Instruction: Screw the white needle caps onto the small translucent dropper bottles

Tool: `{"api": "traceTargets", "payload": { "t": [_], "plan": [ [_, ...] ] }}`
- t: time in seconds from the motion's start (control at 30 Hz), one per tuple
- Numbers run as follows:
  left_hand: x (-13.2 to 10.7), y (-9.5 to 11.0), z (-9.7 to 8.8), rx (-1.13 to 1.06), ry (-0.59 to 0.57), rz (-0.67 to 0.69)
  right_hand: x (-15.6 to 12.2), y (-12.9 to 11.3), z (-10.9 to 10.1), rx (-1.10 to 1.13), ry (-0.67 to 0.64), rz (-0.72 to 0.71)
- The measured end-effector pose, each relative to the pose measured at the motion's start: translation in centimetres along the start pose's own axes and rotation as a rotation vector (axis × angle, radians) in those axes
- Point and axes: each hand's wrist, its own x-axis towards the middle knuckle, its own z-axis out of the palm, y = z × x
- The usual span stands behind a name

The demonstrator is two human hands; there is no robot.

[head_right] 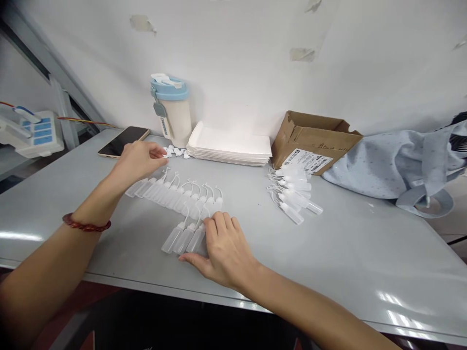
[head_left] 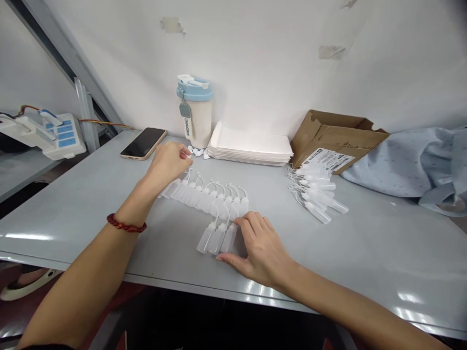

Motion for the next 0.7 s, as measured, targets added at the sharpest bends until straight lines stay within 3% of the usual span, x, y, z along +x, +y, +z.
{"api": "traceTargets", "payload": {
  "t": [0.13,0.23,0.33,0.4,0.7],
  "plan": [
    [-1.3,1.7,0.7,-0.334,-0.095,-0.001,0.0,0.3,-0.6,0.107,-0.002,0.010],
    [-3.2,3.4,0.9,-0.729,-0.308,-0.002,0.0,1.2,-1.5,0.210,0.076,0.015],
    [-4.9,5.0,1.1,-0.944,-0.508,-0.024,0.1,2.4,-2.6,0.245,0.178,0.020],
    [-5.8,5.8,1.5,-1.068,-0.575,-0.062,0.1,3.2,-3.3,0.263,0.228,0.046],
    [-8.1,7.2,3.9,-1.308,-0.618,-0.168,-0.4,3.6,-3.4,0.695,0.153,0.174]
  ]
}}
